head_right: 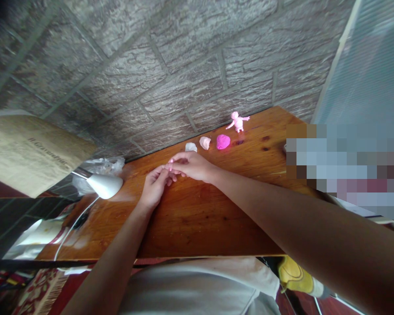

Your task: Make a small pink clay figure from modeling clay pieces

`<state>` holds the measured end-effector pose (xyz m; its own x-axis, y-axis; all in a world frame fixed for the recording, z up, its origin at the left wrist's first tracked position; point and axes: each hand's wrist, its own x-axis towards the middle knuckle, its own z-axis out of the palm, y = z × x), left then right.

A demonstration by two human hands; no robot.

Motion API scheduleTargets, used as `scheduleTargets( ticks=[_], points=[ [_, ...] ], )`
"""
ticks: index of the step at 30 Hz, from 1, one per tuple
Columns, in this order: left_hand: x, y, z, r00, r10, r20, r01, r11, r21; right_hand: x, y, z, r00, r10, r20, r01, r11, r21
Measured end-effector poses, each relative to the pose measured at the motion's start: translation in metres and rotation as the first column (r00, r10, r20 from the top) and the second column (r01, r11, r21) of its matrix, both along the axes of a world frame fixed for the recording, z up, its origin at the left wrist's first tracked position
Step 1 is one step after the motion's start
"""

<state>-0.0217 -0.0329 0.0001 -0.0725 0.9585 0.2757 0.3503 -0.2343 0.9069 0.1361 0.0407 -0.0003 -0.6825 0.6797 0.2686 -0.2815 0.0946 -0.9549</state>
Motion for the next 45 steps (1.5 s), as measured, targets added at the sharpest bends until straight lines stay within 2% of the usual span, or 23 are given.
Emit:
scheduleTargets(
  ticks=[7, 14, 21, 34, 38, 45],
  points=[
    [0.0000, -0.0023, 0.0015, 1.000, -0.005, 0.027, 0.005, 1.000, -0.010, -0.0016, -0.0008, -0.0005, 1.000, -0.005, -0.017, 0.005, 1.000, -0.011],
    [0.0038, -0.0025, 0.0034, 0.998, 0.006, 0.062, -0.006, 1.000, -0.008, -0.0039, 0.0014, -0.0008, 0.997, -0.073, -0.019, 0.072, 0.994, -0.083],
    [0.0034, -0.0011, 0.0008, 0.996, 0.063, 0.063, -0.062, 0.998, -0.022, -0.0045, 0.0025, -0.0011, 0.987, -0.130, -0.095, 0.110, 0.975, -0.192],
    [0.0048, -0.0029, 0.0023, 1.000, -0.020, -0.022, 0.020, 1.000, 0.011, -0.0052, 0.0010, -0.0010, 0.989, -0.101, -0.105, 0.077, 0.975, -0.207],
    [0.0037, -0.0023, 0.0013, 1.000, -0.018, -0.011, 0.018, 1.000, -0.003, -0.0039, 0.0008, -0.0003, 0.992, -0.063, -0.105, 0.040, 0.978, -0.204],
    [0.0040, -0.0025, 0.0015, 1.000, -0.018, -0.020, 0.018, 0.999, -0.029, -0.0023, 0.0027, -0.0001, 0.990, -0.093, -0.106, 0.068, 0.974, -0.218]
  ],
)
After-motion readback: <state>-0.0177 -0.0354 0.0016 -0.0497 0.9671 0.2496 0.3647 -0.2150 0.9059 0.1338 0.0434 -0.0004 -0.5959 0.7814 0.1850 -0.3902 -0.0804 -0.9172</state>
